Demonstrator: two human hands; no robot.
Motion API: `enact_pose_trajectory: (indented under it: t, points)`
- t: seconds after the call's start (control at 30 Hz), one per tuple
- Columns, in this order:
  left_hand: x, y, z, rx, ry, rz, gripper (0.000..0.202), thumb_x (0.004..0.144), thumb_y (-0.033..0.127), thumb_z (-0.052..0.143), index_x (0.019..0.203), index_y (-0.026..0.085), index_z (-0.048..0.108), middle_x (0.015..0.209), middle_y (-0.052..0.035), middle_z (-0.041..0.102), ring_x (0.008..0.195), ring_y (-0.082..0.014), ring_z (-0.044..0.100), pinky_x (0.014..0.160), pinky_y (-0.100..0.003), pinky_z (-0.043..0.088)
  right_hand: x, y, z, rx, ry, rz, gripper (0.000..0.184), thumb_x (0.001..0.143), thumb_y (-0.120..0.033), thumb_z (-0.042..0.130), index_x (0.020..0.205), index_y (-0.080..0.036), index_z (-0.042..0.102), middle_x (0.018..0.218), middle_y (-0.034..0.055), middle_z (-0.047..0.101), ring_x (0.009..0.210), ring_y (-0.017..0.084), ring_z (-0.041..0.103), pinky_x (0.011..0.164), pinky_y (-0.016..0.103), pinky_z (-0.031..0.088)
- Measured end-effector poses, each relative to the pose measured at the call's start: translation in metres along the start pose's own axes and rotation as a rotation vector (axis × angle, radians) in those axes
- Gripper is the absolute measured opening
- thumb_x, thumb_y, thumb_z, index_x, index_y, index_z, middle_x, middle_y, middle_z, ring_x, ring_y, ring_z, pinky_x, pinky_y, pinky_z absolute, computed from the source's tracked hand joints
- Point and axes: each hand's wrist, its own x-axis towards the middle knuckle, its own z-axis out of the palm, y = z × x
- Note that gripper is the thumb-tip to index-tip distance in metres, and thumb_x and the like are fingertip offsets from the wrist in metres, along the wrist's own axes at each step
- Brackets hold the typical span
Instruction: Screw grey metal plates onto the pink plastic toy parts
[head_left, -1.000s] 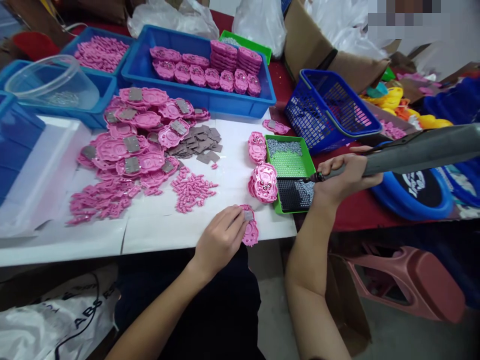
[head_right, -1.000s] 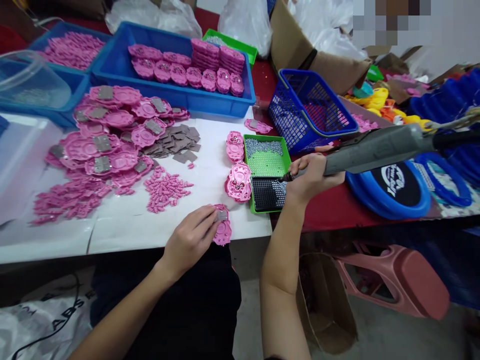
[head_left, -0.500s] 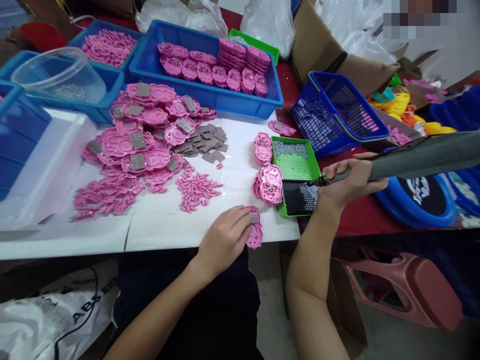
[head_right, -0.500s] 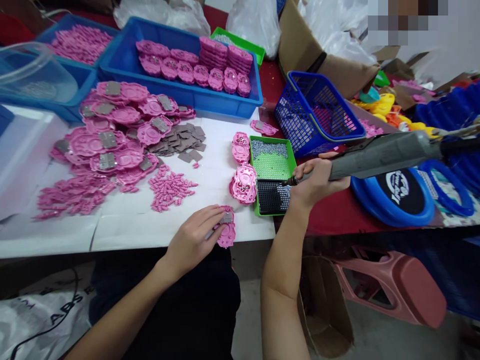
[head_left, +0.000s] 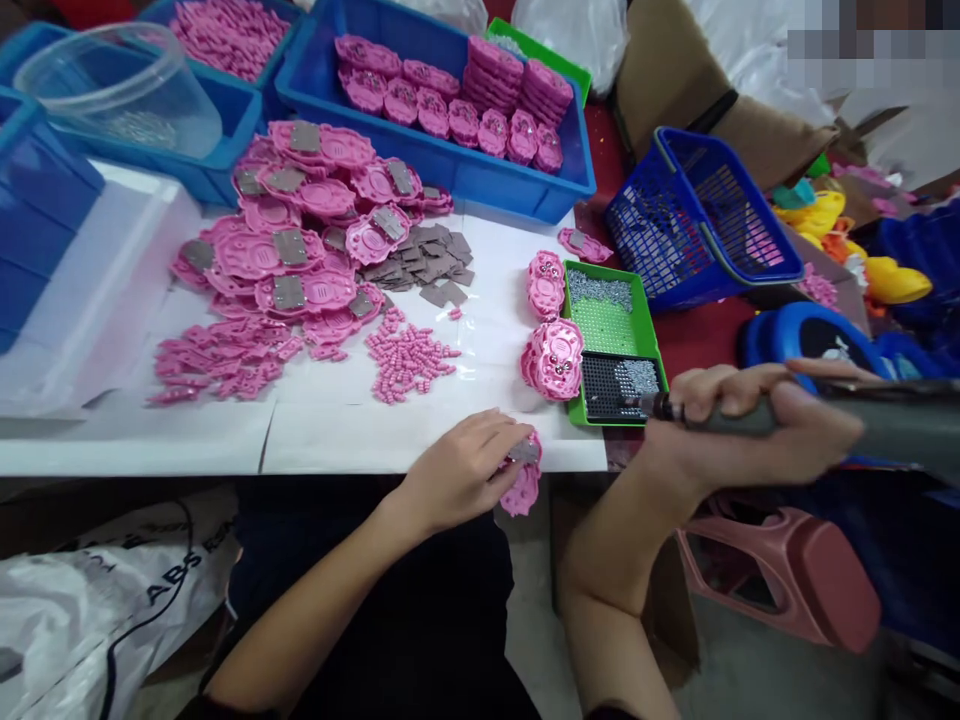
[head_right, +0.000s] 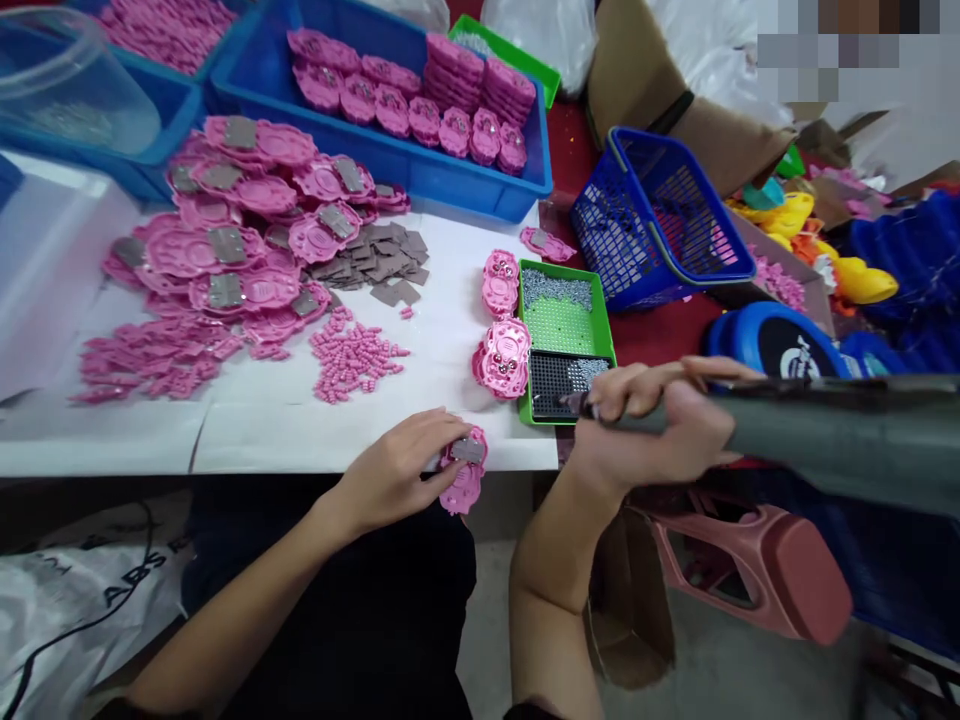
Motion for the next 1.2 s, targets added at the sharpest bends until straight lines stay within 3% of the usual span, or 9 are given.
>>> enact_pose_trajectory:
  t: [0.07, 0.13, 0.23, 0.47, 0.83, 1.0, 1.2]
  points:
    - [-0.001, -0.001, 0.001, 0.039, -0.025, -0.030, 0.034, 0.099, 0.017, 0.060, 0.133, 0.016, 0.055, 0.126, -0.0137, 0.073, 0.119, -0.0266, 0.071, 0.111, -0.050, 0.057, -0.029, -0.009, -0.005, 0.035, -0.211, -0.070, 0.026, 0.065, -0.024, 0.048, 0.090, -0.026, 0.054, 0.048, -0.0117, 0.035, 0.032, 0.009, 0.028, 0.036, 0.025, 0.031]
    - [0.000, -0.002, 0.002, 0.047, -0.045, -0.064, 0.039, 0.099, 0.017, 0.060, 0.137, 0.015, 0.053, 0.130, -0.0147, 0.071, 0.123, -0.0277, 0.069, 0.111, -0.051, 0.056, -0.052, -0.013, -0.008, 0.059, -0.425, -0.035, 0.025, 0.069, -0.019, 0.052, 0.092, -0.026, 0.060, 0.052, -0.0104, 0.043, 0.034, 0.009, 0.034, 0.039, 0.027, 0.037]
    - [0.000, -0.002, 0.003, 0.036, -0.063, -0.091, 0.048, 0.094, 0.011, 0.062, 0.141, 0.015, 0.049, 0.133, -0.0151, 0.070, 0.124, -0.0287, 0.068, 0.111, -0.052, 0.057, -0.073, -0.010, -0.008, 0.096, -0.577, 0.062, 0.021, 0.077, -0.017, 0.055, 0.093, -0.026, 0.064, 0.053, -0.0093, 0.046, 0.035, 0.009, 0.036, 0.039, 0.026, 0.038]
    - [0.000, -0.001, 0.002, 0.013, -0.102, -0.152, 0.055, 0.091, 0.010, 0.063, 0.143, 0.018, 0.047, 0.132, -0.0132, 0.070, 0.125, -0.0288, 0.068, 0.109, -0.050, 0.057, -0.082, 0.000, -0.002, 0.096, -0.610, 0.157, 0.017, 0.079, -0.019, 0.061, 0.093, -0.028, 0.065, 0.052, -0.0092, 0.045, 0.037, 0.009, 0.035, 0.041, 0.025, 0.038]
    - [0.003, -0.001, 0.002, 0.009, -0.167, -0.198, 0.047, 0.093, 0.012, 0.060, 0.138, 0.016, 0.050, 0.117, -0.0134, 0.072, 0.118, -0.0296, 0.068, 0.097, -0.045, 0.060, -0.082, 0.005, 0.006, 0.098, -0.616, 0.178, 0.022, 0.076, -0.015, 0.059, 0.092, -0.028, 0.067, 0.051, -0.0084, 0.046, 0.039, 0.010, 0.033, 0.040, 0.024, 0.036]
    - [0.005, 0.000, -0.001, -0.033, -0.187, -0.202, 0.046, 0.092, 0.009, 0.057, 0.137, 0.014, 0.050, 0.121, -0.0152, 0.070, 0.119, -0.0295, 0.067, 0.099, -0.045, 0.059, -0.084, 0.007, 0.000, 0.116, -0.650, 0.178, 0.022, 0.079, -0.019, 0.061, 0.098, -0.028, 0.067, 0.055, -0.0084, 0.047, 0.040, 0.009, 0.037, 0.043, 0.025, 0.039]
    - [0.005, 0.000, 0.001, -0.036, -0.195, -0.223, 0.042, 0.093, 0.010, 0.057, 0.134, 0.017, 0.051, 0.119, -0.0136, 0.071, 0.119, -0.0291, 0.067, 0.099, -0.045, 0.058, -0.087, 0.007, 0.002, 0.007, -0.635, 0.199, 0.014, 0.079, -0.022, 0.063, 0.089, -0.028, 0.057, 0.053, -0.0092, 0.044, 0.040, 0.009, 0.038, 0.044, 0.027, 0.038]
